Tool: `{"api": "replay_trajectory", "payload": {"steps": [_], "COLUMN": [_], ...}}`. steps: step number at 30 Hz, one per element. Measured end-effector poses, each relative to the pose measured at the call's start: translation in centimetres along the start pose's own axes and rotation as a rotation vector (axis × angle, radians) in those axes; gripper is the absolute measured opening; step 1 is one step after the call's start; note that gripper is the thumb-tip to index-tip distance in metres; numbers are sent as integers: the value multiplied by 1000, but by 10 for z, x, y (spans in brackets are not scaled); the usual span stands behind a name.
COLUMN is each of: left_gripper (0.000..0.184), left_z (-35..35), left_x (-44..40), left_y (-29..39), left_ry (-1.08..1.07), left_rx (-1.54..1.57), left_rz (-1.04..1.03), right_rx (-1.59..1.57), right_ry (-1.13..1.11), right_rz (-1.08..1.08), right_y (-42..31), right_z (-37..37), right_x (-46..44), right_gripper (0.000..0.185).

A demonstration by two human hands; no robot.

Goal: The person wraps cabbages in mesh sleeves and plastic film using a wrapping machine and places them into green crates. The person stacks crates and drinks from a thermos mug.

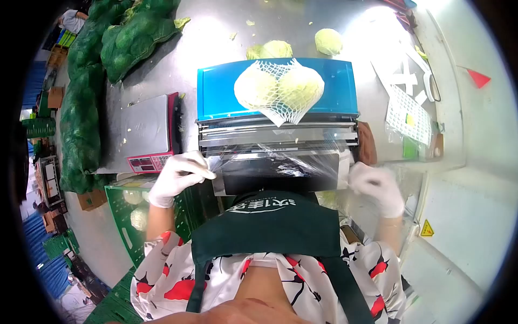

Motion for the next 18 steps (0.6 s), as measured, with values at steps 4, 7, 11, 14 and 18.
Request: {"api": "replay_trajectory", "payload": {"steps": [4,7,11,14,18], "left_gripper": [97,127,130,121,100], "left_z": [34,57,54,68,68], "left_x": [-61,-132,-183,-187,-172], "left_y": [33,-6,-72,-86,-101], "left_ry": [244,214,121,227,351], "left_rx": [-263,-708,-574,-300,246], "left_rz": [-275,-225,-26,-34,-14], "right_rx": [99,501,487,399,-84], "right_ry": [290,275,23,114,114], "right_rz": [136,245,172,112,39], "right_y": [-24,-27,41,53,66], "right_z": [80,63,14,17,-4], "right_x": [-49,-160,-238,-245,-226], "right_gripper": [35,98,127,120,84]}}
Point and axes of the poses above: each hand's wrist, its own x-axis away from the middle knuckle, its own z-axis out of the back of the hand, y = z × x, the point moved 10 cm from there along -x, towards the middle knuckle, and after that the axes turned 14 degrees about x, right-handed, at the moved point
